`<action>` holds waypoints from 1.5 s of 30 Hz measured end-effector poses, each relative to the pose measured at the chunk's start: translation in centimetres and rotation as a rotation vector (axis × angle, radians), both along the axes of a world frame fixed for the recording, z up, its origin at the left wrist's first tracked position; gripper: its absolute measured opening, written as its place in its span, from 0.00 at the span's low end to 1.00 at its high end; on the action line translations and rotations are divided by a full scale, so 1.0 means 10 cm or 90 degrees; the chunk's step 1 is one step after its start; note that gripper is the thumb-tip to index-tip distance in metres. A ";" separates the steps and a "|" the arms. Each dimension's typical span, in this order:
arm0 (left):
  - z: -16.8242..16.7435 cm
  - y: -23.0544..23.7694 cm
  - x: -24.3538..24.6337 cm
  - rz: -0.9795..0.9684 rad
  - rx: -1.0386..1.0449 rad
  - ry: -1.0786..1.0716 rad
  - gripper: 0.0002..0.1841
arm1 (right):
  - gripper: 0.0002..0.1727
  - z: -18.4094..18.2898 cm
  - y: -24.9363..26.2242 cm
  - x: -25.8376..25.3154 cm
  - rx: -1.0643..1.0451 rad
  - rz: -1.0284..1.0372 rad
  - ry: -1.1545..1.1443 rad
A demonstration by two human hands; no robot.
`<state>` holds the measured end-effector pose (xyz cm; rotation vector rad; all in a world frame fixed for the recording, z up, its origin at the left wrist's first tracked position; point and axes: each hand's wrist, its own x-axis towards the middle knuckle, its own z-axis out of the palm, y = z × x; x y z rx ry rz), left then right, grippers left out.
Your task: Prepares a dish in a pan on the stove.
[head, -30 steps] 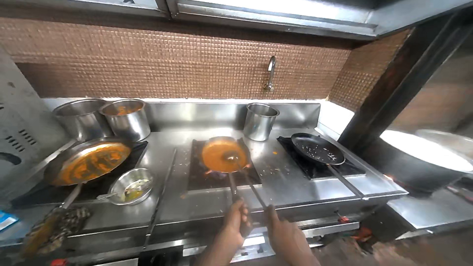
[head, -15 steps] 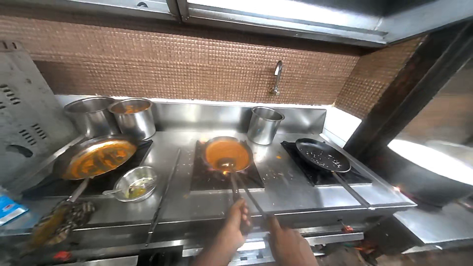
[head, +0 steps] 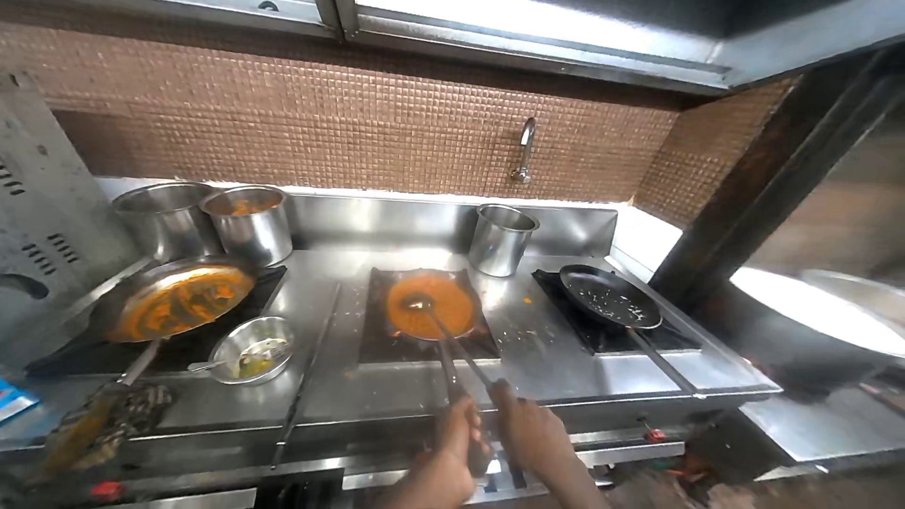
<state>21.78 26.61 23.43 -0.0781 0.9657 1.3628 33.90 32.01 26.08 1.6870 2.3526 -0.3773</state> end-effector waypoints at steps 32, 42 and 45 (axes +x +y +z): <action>-0.22 0.19 -0.33 -0.016 0.013 0.021 0.15 | 0.22 -0.35 -0.07 0.19 -0.445 -0.301 0.770; -0.12 0.06 -0.24 -0.025 0.008 0.031 0.15 | 0.21 -0.44 0.06 0.08 -0.437 -0.305 0.797; -0.21 0.17 -0.32 -0.006 0.018 -0.016 0.15 | 0.20 -0.34 -0.18 0.23 -0.491 -0.317 0.807</action>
